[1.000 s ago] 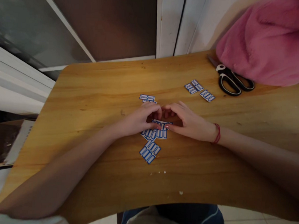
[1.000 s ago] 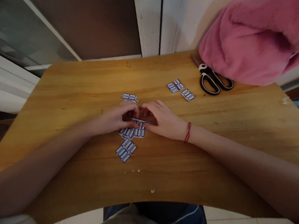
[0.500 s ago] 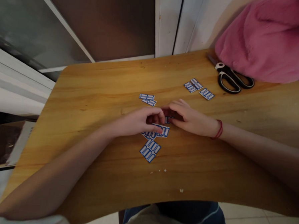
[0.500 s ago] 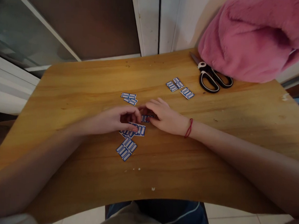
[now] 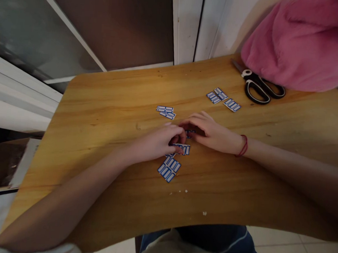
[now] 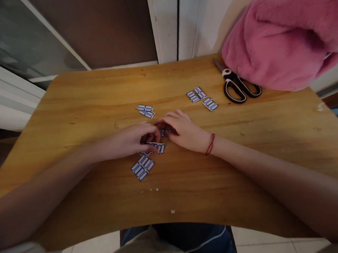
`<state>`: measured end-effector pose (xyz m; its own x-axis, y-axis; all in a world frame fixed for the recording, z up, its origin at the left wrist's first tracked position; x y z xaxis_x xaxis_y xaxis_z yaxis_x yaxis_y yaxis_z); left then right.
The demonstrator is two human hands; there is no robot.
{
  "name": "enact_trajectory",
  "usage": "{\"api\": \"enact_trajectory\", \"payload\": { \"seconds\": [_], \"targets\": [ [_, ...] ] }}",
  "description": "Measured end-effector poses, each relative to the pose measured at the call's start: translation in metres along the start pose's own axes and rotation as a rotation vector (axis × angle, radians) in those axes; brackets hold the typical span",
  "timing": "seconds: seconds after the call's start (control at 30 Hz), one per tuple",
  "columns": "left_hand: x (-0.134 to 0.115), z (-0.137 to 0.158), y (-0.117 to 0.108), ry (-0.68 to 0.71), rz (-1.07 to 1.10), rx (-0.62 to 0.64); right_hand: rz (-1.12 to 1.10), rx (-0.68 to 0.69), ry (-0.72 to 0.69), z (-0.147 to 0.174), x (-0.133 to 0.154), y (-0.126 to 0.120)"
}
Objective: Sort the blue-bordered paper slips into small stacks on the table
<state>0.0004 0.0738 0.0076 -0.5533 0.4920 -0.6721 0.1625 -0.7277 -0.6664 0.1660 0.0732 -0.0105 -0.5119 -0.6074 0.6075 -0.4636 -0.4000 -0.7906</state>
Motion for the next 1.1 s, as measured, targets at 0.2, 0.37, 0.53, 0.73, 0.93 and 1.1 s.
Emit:
{"api": "enact_trajectory", "payload": {
  "seconds": [0.2,0.37,0.53,0.73,0.93,1.1],
  "targets": [
    [-0.002,0.001,-0.002,0.086,-0.006,-0.068,0.001,-0.011,0.007,0.001,-0.001,0.0],
    [-0.005,0.002,-0.001,0.077,0.039,-0.011,-0.013,-0.024,-0.001,0.001,0.0,0.001],
    [-0.006,0.003,-0.001,0.099,0.05,-0.039,-0.016,-0.04,0.005,0.0,-0.002,0.002],
    [-0.012,0.005,0.003,0.072,-0.005,-0.057,-0.02,-0.051,-0.005,0.001,-0.001,0.001],
    [-0.017,0.007,0.003,0.036,-0.034,-0.045,-0.031,-0.059,-0.008,0.001,0.001,0.001],
    [-0.017,0.006,0.005,0.059,0.013,-0.046,-0.056,-0.095,-0.019,0.001,0.002,0.001]
  ]
}}
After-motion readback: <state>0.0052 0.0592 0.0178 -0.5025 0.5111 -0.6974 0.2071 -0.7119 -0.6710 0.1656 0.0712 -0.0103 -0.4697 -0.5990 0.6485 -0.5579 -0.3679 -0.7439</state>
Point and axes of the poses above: each hand's wrist, its own z-axis away from the middle knuckle, its own y-axis out of the palm, x = y × z, the point moved 3 cm from there along -z, towards the middle knuckle, and after that the axes turned 9 degrees about x, right-handed, at the moved point
